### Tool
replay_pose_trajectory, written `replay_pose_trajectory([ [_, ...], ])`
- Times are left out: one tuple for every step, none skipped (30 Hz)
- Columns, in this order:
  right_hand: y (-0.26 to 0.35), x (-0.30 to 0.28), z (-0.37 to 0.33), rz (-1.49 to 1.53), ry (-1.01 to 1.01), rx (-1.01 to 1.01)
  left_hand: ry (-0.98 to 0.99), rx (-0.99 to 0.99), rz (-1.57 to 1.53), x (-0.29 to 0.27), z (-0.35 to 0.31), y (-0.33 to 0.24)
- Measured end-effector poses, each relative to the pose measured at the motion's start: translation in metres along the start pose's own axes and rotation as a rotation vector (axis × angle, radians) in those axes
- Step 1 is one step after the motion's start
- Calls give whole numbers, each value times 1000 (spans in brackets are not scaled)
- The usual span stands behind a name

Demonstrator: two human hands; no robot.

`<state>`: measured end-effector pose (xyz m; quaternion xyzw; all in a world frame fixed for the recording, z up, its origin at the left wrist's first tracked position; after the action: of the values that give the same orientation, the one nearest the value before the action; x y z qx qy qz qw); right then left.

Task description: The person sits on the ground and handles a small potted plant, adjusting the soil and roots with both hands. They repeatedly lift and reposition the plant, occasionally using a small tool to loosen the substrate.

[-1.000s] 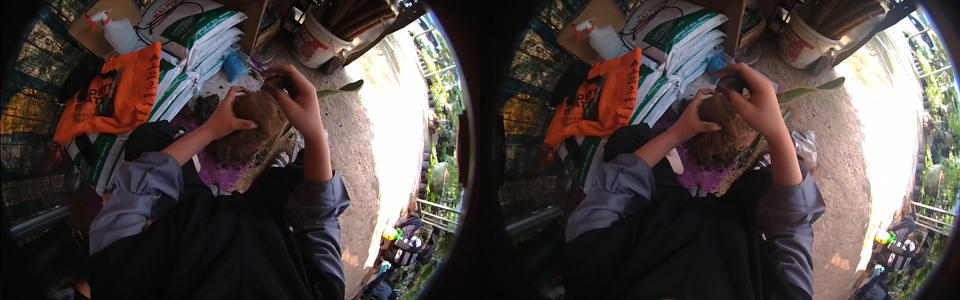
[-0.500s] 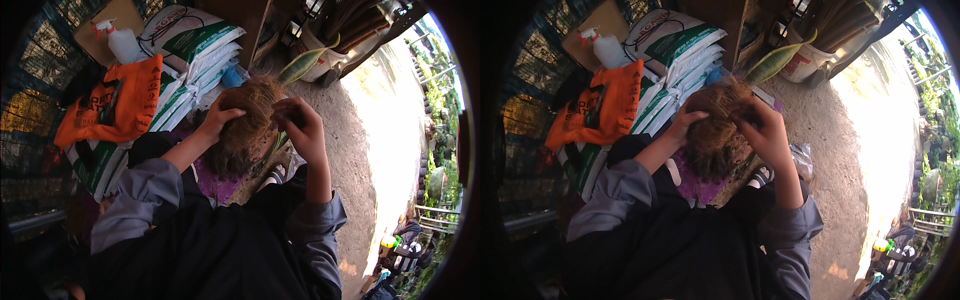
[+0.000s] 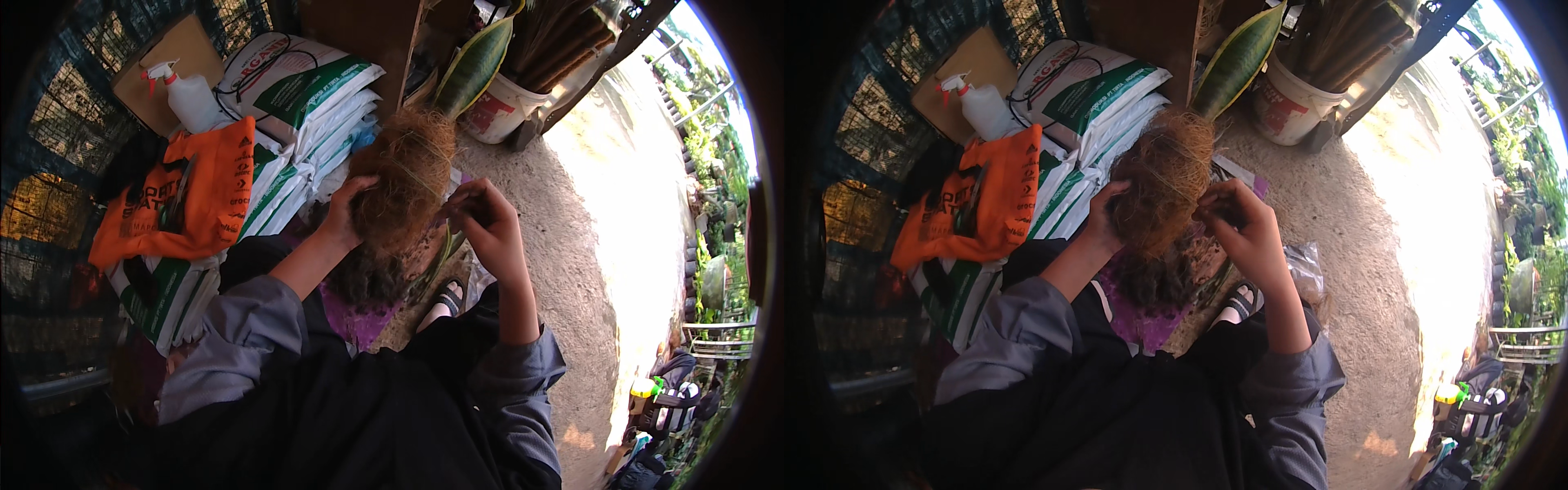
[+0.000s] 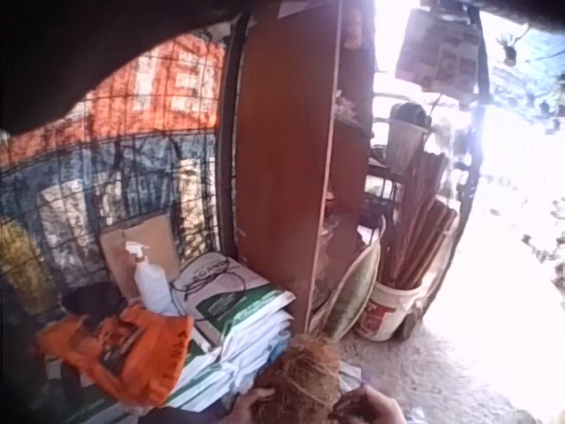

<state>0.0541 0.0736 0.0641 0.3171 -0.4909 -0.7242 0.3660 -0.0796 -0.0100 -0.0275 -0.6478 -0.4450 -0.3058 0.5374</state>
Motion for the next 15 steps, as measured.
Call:
replay_pose_trajectory([
  [-1,-1,0,7,-8,10,-28,-8,-7,4,-1,3],
  [-2,-2,0,12,-15,6,-56,-16,-13,5,-1,4],
  [-3,-4,-1,16,-22,0,-1,-16,-49,4,2,6],
  [-3,-5,0,23,-26,-5,52,-14,-87,0,5,7],
  [-3,-5,0,29,-36,-7,105,-13,-124,-4,8,8],
  [-3,-7,0,32,-50,-6,102,-14,-124,0,8,8],
  [-3,-9,0,35,-64,-6,99,-16,-124,5,7,8],
  [-4,-11,0,17,-67,-8,97,-18,-124,9,7,8],
  [-5,-12,0,3,-64,-11,90,1,-124,9,7,7],
  [-6,-12,1,-11,-60,-14,83,21,-124,9,7,7],
  [-5,-13,2,-4,-62,-10,76,41,-124,9,8,6],
  [-5,-12,2,2,-67,-3,56,59,-134,9,10,5],
  [-6,-12,2,8,-71,4,36,78,-145,9,13,6],
  [-6,-12,2,17,-91,7,16,98,-155,7,15,5],
  [-6,-13,3,24,-113,11,19,77,-159,6,16,6],
])
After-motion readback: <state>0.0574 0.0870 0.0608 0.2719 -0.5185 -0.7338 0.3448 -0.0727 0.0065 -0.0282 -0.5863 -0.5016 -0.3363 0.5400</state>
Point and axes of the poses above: each hand's wrist, its own z-axis towards the middle knuckle, its own x-axis out of the palm, y = z × x, the point moved 8 cm from there along z, towards the middle knuckle, and after that the axes turned 11 degrees about -x, right-handed, at the moved point
